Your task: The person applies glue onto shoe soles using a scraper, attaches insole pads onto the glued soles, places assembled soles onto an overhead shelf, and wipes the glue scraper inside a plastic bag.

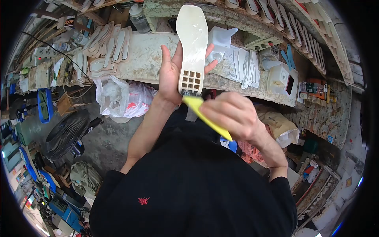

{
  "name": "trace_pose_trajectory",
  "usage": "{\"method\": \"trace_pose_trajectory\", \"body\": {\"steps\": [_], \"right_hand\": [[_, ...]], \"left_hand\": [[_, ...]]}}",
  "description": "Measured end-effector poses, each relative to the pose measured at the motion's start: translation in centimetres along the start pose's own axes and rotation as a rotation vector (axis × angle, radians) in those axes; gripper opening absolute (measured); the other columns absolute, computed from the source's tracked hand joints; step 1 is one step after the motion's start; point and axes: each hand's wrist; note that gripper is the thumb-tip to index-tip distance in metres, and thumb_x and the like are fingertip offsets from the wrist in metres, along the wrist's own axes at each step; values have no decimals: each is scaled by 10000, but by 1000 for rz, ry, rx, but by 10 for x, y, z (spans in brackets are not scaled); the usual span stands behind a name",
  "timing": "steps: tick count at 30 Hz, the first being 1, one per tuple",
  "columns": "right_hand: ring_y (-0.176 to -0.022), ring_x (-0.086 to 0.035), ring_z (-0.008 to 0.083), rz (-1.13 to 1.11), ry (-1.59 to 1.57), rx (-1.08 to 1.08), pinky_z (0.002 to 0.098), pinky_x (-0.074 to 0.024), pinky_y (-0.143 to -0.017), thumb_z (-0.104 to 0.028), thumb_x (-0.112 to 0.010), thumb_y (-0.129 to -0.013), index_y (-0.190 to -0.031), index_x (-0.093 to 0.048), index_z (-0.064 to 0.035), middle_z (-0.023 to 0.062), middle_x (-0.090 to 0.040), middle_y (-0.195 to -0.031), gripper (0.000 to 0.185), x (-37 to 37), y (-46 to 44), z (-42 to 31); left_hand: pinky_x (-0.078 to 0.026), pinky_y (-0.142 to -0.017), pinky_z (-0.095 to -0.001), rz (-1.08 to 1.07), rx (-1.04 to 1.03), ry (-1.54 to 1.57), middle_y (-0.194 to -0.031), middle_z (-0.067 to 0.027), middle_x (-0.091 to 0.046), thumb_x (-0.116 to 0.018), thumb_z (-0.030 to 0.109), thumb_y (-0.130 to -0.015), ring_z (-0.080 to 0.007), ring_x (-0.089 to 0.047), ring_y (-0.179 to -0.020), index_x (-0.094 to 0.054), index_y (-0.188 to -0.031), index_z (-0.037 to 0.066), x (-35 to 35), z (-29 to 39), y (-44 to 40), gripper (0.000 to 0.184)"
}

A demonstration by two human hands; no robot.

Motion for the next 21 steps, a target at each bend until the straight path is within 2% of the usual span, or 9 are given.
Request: {"method": "trace_pose_trajectory", "body": {"steps": [1,4,7,11,13,16,18,19,21], "right_hand": [[-826,-688,259,-48,-112,-13,350,-577,-699,-55,-752,-720,-1056,-730,39,116,-709,-996,350,12,-2,-3],[-794,-683,265,48,114,-92,361,-570,-681,-59,-752,-736,-1068,-729,37,120,-711,-958,347,16,-2,1],[-740,-684,267,28,-162,-225,353,-562,-678,74,-751,-701,-1023,-735,21,120,-720,-885,326,16,13,-3],[-785,-704,224,475,-392,-720,313,-542,-717,78,-709,-876,-995,-748,43,133,-754,-923,129,-3,14,-5],[-808,-729,226,332,-47,-683,315,-550,-710,29,-758,-879,-1017,-747,39,149,-757,-932,138,-17,9,18],[-751,-693,148,610,124,-664,292,-520,-718,8,-690,-956,-1031,-738,61,122,-761,-865,103,-23,12,56],[-797,-733,232,658,35,-745,328,-563,-714,37,-743,-888,-1009,-743,51,155,-748,-918,122,-16,12,41],[-795,-728,232,605,-117,-604,323,-567,-712,47,-749,-877,-1002,-748,39,144,-745,-907,126,-14,10,36],[-775,-719,268,448,4,-421,337,-569,-701,51,-759,-849,-990,-753,6,138,-743,-898,149,-18,0,36]], "left_hand": [[-259,-1254,-656,6,-10,-1,-1700,-121,-306,-188,657,-1087,-427,-215,-1579,-266,-1663,169,-1,-1,1,759],[-327,-1235,-638,16,-45,-105,-1666,-97,-355,-206,663,-1082,-396,-306,-1550,-237,-1663,186,-1,0,1,753],[-352,-1220,-646,31,-105,-187,-1655,-98,-361,-198,651,-1087,-394,-298,-1555,-237,-1655,174,6,3,-3,742],[-393,-1146,-725,21,-34,-245,-1700,-83,-262,-174,684,-1068,-345,-231,-1587,-146,-1675,233,12,-7,4,757],[-400,-1133,-738,-1,13,-264,-1698,-78,-264,-165,693,-1061,-338,-238,-1583,-131,-1675,260,13,-13,9,752],[-431,-1125,-715,-38,19,-208,-1701,-75,-252,-166,708,-1050,-353,-270,-1567,-124,-1673,282,5,-19,18,755],[-436,-1118,-719,-33,18,-236,-1701,-84,-250,-154,699,-1056,-357,-268,-1569,-109,-1675,280,3,-18,24,749],[-436,-1112,-726,-22,21,-257,-1701,-87,-248,-151,698,-1058,-361,-262,-1571,-102,-1676,280,5,-18,28,748],[-437,-1099,-737,-74,90,-217,-1701,-92,-245,-150,710,-1052,-381,-246,-1575,-85,-1679,297,11,-17,33,754]]}}
Point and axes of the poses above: each hand's wrist, its own y-axis away from the middle knuckle, its own x-axis out of the back of the hand, z = x × y
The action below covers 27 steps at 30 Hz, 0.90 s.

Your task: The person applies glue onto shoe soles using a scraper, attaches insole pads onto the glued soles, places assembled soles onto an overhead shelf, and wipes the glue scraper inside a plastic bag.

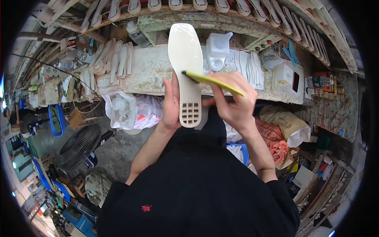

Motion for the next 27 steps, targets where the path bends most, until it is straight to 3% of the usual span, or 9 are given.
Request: {"method": "trace_pose_trajectory", "body": {"steps": [5,9,13,16,18,19,21,24,27], "right_hand": [[-798,-736,264,281,96,-208,345,-562,-708,48,-750,-863,-1000,-754,34,155,-748,-919,138,12,-24,37],[-795,-714,277,-82,-113,44,343,-572,-718,72,-777,-775,-980,-741,-15,109,-744,-910,225,17,-23,6],[-732,-734,231,111,15,-160,327,-535,-675,-69,-762,-912,-1029,-757,45,162,-763,-866,163,5,-34,52],[-702,-708,169,167,36,-278,294,-505,-644,-84,-763,-933,-1022,-786,44,121,-770,-821,158,13,-57,60],[-733,-732,193,216,-72,-289,310,-543,-698,-78,-751,-926,-1003,-781,28,123,-782,-869,134,24,-61,67],[-847,-729,181,182,-226,-261,300,-546,-764,-56,-749,-919,-1012,-773,28,112,-771,-929,129,34,-63,66],[-963,-709,186,-40,-413,-95,305,-538,-825,-32,-751,-902,-1018,-768,26,108,-755,-987,131,50,-64,73],[-981,-693,262,-266,-114,-86,379,-530,-891,-108,-765,-902,-1035,-791,-33,115,-741,-1048,154,47,-76,78],[-979,-668,295,-99,25,-50,425,-505,-916,-159,-774,-904,-1035,-794,-43,120,-731,-1023,176,27,-91,109]], "left_hand": [[-439,-1084,-749,-25,-9,11,-1710,-82,-218,-170,738,-1035,-432,-227,-1571,-80,-1677,332,-6,-3,3,765],[-440,-1061,-776,-4,20,-113,-1722,-60,-209,-160,743,-1031,-456,-176,-1578,-91,-1674,357,-4,2,6,753],[-444,-1046,-792,-46,32,108,-1724,-68,-195,-169,748,-1023,-496,-156,-1568,-101,-1673,372,-8,0,8,754],[-434,-1012,-829,-67,54,95,-1728,-70,-196,-144,730,-1036,-525,-115,-1565,-178,-1671,349,-10,-2,11,741],[-431,-1026,-820,-69,66,123,-1727,-66,-190,-150,736,-1031,-511,-127,-1568,-142,-1673,364,-11,-3,12,742],[-429,-1040,-811,-71,73,158,-1725,-63,-185,-155,742,-1026,-496,-139,-1572,-106,-1675,379,-11,-3,12,745],[-424,-1039,-816,-48,71,178,-1725,-64,-185,-153,745,-1024,-497,-138,-1571,-102,-1676,379,-12,-1,12,749],[-433,-1033,-812,-42,108,147,-1730,-70,-172,-146,743,-1025,-504,-145,-1568,-94,-1677,380,-14,-3,10,747],[-451,-1020,-801,-102,101,167,-1737,-85,-151,-140,742,-1027,-518,-166,-1559,-87,-1680,365,-16,-8,11,756]]}}
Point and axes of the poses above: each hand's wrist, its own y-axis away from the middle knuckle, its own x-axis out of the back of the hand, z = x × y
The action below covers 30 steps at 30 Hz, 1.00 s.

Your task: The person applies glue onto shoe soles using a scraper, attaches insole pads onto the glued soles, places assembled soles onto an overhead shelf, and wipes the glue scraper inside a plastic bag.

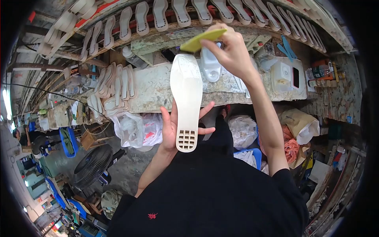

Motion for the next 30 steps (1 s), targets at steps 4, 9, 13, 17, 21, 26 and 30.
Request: {"method": "trace_pose_trajectory", "body": {"steps": [4,9,13,17,21,26,30], "right_hand": [[-1004,-688,166,106,-404,-95,309,-529,-863,-106,-750,-942,-1059,-772,-2,93,-735,-986,158,22,-8,-18],[-933,-705,242,-304,-127,49,352,-543,-834,-128,-753,-931,-1028,-791,1,130,-737,-1012,167,29,-17,-27],[-832,-722,179,306,-135,-286,315,-544,-767,-163,-742,-960,-1049,-781,37,133,-789,-985,223,20,-8,-33],[-904,-723,130,255,-487,-380,344,-558,-881,-109,-726,-962,-1060,-776,41,104,-797,-954,186,12,52,-77],[-872,-698,107,266,-231,-606,287,-541,-810,-101,-709,-973,-1066,-771,56,91,-787,-936,193,2,83,-78],[-907,-750,275,115,-79,-322,417,-511,-1028,-48,-729,-919,-987,-768,59,162,-772,-917,133,-5,93,-98],[-983,-735,313,330,124,-150,497,-510,-1040,3,-746,-867,-974,-768,30,149,-763,-916,112,3,80,-95]], "left_hand": [[-444,-1023,-804,11,8,-28,-1737,-81,-152,-140,743,-1027,-517,-163,-1560,-101,-1681,358,-2,1,-1,760],[-441,-1024,-807,18,42,-20,-1737,-77,-164,-142,744,-1029,-497,-149,-1571,-134,-1680,358,-5,0,-2,757],[-421,-1054,-798,-9,10,-5,-1737,-64,-173,-142,749,-1028,-488,-141,-1576,-140,-1681,350,-3,-1,-4,765],[-352,-1119,-786,38,-56,13,-1733,-66,-203,-140,778,-1012,-432,-134,-1596,-142,-1685,324,-5,1,-10,812],[-282,-1191,-740,115,-126,1,-1735,-58,-214,-133,772,-1019,-369,-150,-1607,-139,-1689,293,-14,1,-19,824],[-241,-1263,-639,80,-84,-3,-1726,-58,-245,-115,765,-1025,-319,-200,-1600,-141,-1690,278,-8,5,-19,825],[-270,-1248,-653,158,-208,34,-1727,-70,-242,-136,767,-1023,-332,-188,-1603,-158,-1688,257,-19,6,-33,838]]}}
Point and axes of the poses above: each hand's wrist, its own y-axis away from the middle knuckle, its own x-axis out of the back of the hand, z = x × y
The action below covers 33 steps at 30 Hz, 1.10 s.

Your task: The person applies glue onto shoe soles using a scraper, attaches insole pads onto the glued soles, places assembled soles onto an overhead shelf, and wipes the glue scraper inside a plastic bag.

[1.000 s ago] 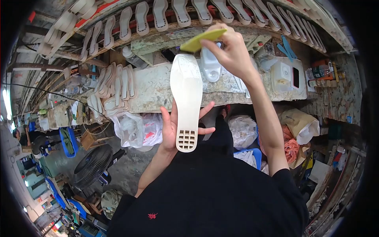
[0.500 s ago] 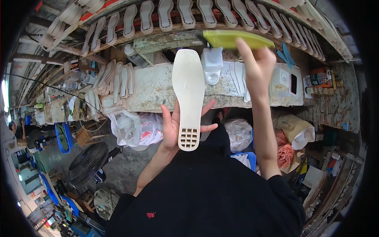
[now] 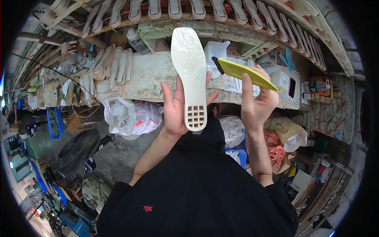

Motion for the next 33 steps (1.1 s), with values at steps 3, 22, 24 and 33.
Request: {"method": "trace_pose_trajectory", "body": {"steps": [3,22,24,33], "right_hand": [[-957,-718,304,-78,23,312,476,-516,-978,32,-784,-791,-979,-767,-21,96,-753,-931,196,-2,-13,-21],[-937,-730,276,-684,-274,466,475,-547,-930,20,-753,-731,-1023,-750,-14,89,-756,-928,294,2,17,-69],[-935,-731,255,-634,-474,197,465,-544,-937,50,-719,-798,-995,-751,8,103,-758,-933,204,4,21,-65],[-985,-713,293,-459,-47,474,447,-557,-917,-18,-761,-739,-1016,-757,-11,100,-757,-947,277,2,21,-55]], "left_hand": [[-278,-1247,-650,-13,-13,0,-1726,-63,-248,-125,781,-1013,-324,-190,-1604,-150,-1689,246,2,3,2,862],[-159,-1274,-664,-88,-171,70,-1732,-31,-247,-148,844,-974,-321,-159,-1608,-122,-1696,278,5,40,-4,918],[-183,-1268,-666,-75,-170,39,-1725,-37,-263,-156,825,-989,-324,-177,-1605,-138,-1694,274,9,40,-5,895],[-255,-1267,-630,34,-94,-63,-1702,-84,-309,-159,658,-1088,-374,-221,-1588,-245,-1670,226,12,37,-2,730]]}}
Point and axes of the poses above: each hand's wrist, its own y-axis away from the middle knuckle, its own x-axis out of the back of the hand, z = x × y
